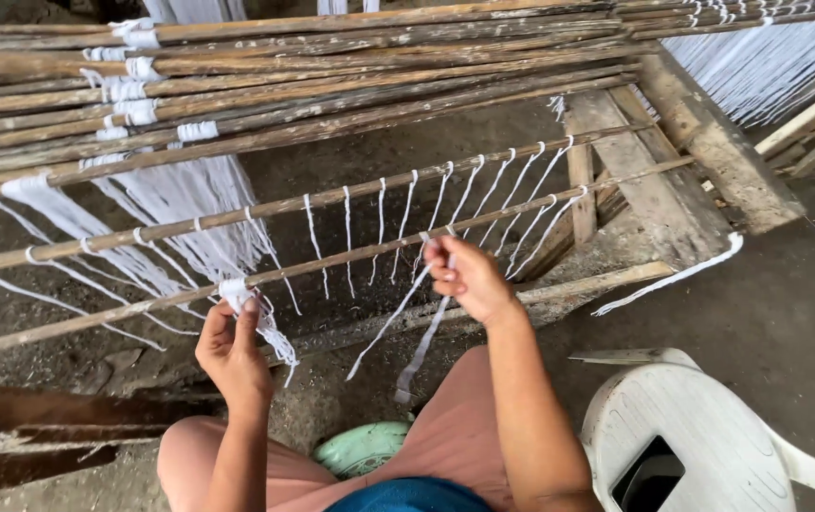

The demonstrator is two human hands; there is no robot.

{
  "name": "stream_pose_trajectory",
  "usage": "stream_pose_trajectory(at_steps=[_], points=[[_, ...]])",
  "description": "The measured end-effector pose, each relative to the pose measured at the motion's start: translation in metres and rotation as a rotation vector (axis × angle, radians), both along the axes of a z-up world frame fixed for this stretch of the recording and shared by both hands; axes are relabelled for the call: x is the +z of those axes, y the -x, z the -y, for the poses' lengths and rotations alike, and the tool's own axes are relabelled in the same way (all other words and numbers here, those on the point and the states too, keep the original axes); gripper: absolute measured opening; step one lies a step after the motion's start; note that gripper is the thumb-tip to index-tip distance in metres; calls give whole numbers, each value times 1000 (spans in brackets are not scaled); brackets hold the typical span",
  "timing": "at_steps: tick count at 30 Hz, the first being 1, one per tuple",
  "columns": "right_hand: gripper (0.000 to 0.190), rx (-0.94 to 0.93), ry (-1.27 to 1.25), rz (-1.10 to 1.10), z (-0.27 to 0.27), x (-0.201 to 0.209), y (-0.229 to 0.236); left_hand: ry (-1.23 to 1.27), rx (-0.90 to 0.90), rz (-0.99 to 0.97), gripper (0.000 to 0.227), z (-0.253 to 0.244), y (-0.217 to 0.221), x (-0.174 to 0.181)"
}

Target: Weaving cotton wicks onto wooden sticks using a manual frame for candle production

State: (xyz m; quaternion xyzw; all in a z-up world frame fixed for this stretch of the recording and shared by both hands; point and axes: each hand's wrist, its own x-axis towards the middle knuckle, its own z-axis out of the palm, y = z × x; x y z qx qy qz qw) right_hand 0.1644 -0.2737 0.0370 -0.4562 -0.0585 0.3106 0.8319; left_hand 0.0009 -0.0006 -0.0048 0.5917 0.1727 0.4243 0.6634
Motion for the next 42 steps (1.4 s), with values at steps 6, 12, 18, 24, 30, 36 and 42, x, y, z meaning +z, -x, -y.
stream_pose_trajectory(at_steps=[6, 12, 18, 24, 30, 36, 42], points=[[33, -97, 23, 71, 60, -1, -28, -9, 4, 5, 14, 3, 2, 7], [25, -121, -5, 95, 63, 15, -31, -3, -69, 0, 13, 3, 7, 17], [18, -219, -38, 22, 55, 16, -34, 33, -74, -4, 10, -1, 8, 11], [20, -237, -45, 15, 58, 7, -45, 41, -95, -19, 11, -2, 8, 13], [34, -320, 231, 418, 36, -35, -34, 41, -79, 7, 8, -1, 5, 10], [37, -512, 596, 473, 7, -157, -10, -10, -41, 30, 18, 2, 3, 24], [47, -85, 824, 107, 5, -327, 41, 32, -29, 37, 11, 4, -1, 21]])
